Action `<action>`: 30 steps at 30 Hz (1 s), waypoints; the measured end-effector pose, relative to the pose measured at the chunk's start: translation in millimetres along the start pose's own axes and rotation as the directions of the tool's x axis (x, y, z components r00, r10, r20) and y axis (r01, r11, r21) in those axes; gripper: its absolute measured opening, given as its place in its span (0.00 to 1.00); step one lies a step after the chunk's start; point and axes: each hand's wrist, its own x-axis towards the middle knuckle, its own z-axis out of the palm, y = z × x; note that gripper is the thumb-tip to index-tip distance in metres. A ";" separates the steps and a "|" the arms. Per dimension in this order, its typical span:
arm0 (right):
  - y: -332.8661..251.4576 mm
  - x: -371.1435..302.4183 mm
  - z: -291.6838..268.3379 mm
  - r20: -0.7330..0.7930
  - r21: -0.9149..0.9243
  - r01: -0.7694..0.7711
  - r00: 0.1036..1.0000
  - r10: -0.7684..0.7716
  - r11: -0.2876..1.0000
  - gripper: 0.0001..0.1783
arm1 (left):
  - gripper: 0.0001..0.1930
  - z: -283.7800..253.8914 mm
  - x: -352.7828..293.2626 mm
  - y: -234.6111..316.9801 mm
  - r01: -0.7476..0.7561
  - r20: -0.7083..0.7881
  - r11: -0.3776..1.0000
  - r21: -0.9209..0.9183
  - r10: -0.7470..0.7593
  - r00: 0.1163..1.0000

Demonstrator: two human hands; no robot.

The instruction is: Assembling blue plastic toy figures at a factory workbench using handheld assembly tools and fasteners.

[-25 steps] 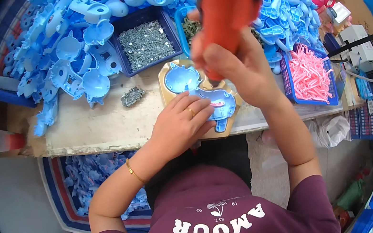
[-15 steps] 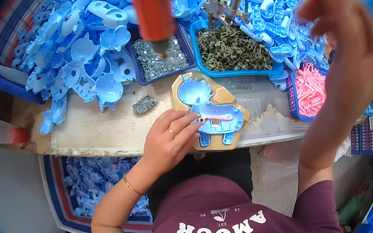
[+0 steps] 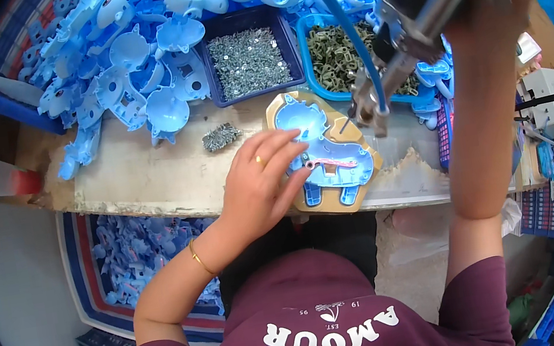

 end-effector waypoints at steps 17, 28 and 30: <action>3.7 -11.9 -3.4 0.105 0.286 -0.091 0.992 0.063 0.954 0.14 | 0.07 18.6 32.4 9.1 -0.066 -0.036 0.996 0.052 0.068 0.997; -3.9 -37.6 34.8 -0.214 -0.170 -0.095 0.975 0.057 0.981 0.22 | 0.28 -7.6 19.6 6.8 -0.045 0.164 0.981 0.188 0.014 0.986; -6.9 -31.4 41.7 -0.332 0.064 -0.230 0.913 0.238 0.971 0.33 | 0.29 -8.7 16.4 6.2 -0.035 0.182 0.984 0.176 0.003 0.983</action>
